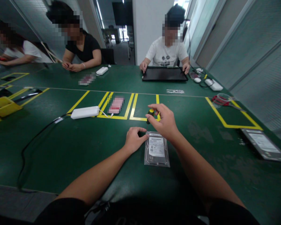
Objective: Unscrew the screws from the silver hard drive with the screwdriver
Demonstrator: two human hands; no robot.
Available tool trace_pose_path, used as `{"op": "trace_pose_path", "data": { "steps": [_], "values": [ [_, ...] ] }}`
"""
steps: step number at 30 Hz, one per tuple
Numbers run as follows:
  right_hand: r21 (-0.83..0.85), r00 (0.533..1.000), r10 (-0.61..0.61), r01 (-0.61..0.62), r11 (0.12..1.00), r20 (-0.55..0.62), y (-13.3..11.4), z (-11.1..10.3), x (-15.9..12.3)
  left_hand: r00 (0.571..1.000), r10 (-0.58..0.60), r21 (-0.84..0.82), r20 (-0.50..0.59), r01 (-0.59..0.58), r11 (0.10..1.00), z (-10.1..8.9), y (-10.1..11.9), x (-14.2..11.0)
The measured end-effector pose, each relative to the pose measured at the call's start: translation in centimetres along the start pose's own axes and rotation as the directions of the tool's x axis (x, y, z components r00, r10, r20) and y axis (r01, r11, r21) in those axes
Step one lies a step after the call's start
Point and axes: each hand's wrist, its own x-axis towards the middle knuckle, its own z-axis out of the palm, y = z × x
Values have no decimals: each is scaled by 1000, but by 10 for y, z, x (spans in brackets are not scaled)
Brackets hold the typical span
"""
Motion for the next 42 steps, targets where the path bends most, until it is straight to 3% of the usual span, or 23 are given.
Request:
{"op": "trace_pose_path", "data": {
  "steps": [8,19,28,33,37,42],
  "values": [
    [-57,981,94,-85,995,170,4,1,0,1000,6,7,-11,-6,1000,-1,2,0],
    [-67,974,131,-121,990,182,1,-8,3,999,24,12,-21,-24,1000,1,-3,-1],
    [-69,996,65,-61,996,68,-26,-57,8,999,34,14,-18,-34,999,0,0,-2],
    [-158,991,78,-60,986,108,-34,-83,4,999,46,24,-19,-46,999,-1,1,-4],
    [-270,969,121,-60,961,214,-24,-90,-11,998,53,32,-19,-52,998,-2,3,-5],
    [-406,939,149,-12,914,308,3,-86,-48,997,75,40,-30,-74,996,-2,4,-6]
  ]
}}
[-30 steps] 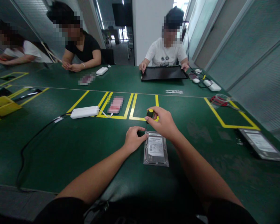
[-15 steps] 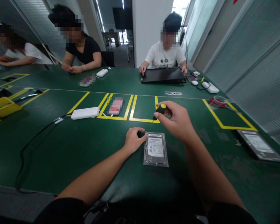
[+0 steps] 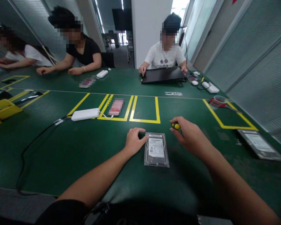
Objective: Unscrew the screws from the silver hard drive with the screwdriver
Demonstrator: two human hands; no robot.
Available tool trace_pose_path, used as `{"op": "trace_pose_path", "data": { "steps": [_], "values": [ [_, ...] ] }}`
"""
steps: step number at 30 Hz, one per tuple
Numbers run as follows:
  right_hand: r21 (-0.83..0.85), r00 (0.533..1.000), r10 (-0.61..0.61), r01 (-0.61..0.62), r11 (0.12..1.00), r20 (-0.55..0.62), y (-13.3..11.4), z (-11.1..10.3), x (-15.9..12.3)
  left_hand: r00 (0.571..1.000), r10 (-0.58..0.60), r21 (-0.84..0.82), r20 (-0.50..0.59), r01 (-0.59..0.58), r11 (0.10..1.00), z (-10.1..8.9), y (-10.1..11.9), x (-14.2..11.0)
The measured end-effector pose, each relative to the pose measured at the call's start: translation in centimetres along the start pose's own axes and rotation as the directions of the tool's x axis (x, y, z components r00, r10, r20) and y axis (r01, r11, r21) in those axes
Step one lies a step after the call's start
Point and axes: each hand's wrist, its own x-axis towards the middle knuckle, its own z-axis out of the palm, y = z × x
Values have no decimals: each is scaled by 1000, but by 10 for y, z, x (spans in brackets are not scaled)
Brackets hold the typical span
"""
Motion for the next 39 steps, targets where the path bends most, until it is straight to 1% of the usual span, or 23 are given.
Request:
{"op": "trace_pose_path", "data": {
  "steps": [3,6,11,14,16,17,19,21,23,27,30,31,33,34,36,39],
  "values": [
    [-35,998,-55,56,998,31,14,19,-21,1000,7,4,-12,-6,1000,1,0,-1],
    [-86,997,-69,72,994,40,25,33,-38,1000,10,5,-12,-10,1000,1,1,-1],
    [-167,995,-76,84,982,58,37,47,-51,998,48,25,-29,-48,999,-1,5,-3],
    [-184,993,-80,94,978,83,45,51,-54,990,133,49,-38,-131,990,-4,12,-8],
    [-189,992,-79,98,977,103,50,54,-57,971,237,52,0,-237,970,-7,17,-12],
    [-192,991,-79,100,976,112,52,55,-58,953,298,42,47,-300,953,-8,19,-15],
    [-195,989,-80,104,975,127,56,57,-61,899,410,5,154,-416,909,-11,24,-20],
    [-201,988,-76,103,974,138,57,58,-64,833,495,-47,247,-500,864,-14,27,-24],
    [-199,985,-70,101,975,156,56,59,-67,759,573,-105,309,-572,814,-17,30,-27],
    [-196,977,-65,106,975,204,52,57,-70,623,679,-173,387,-674,718,-19,33,-29],
    [-197,967,-51,102,975,249,51,55,-71,526,751,-195,400,-752,630,-17,32,-29],
    [-196,962,-45,100,976,269,51,53,-71,501,768,-196,400,-772,605,-15,32,-29],
    [-192,951,-35,98,976,309,50,52,-71,471,775,-184,421,-792,582,-12,31,-29],
    [-189,945,-33,99,977,325,50,51,-71,466,767,-173,441,-794,582,-11,31,-29],
    [-182,939,-30,98,979,344,50,50,-72,463,750,-155,473,-793,588,-9,31,-29],
    [-170,943,-27,88,982,332,51,50,-74,477,733,-144,485,-783,604,-7,31,-30]
  ]
}}
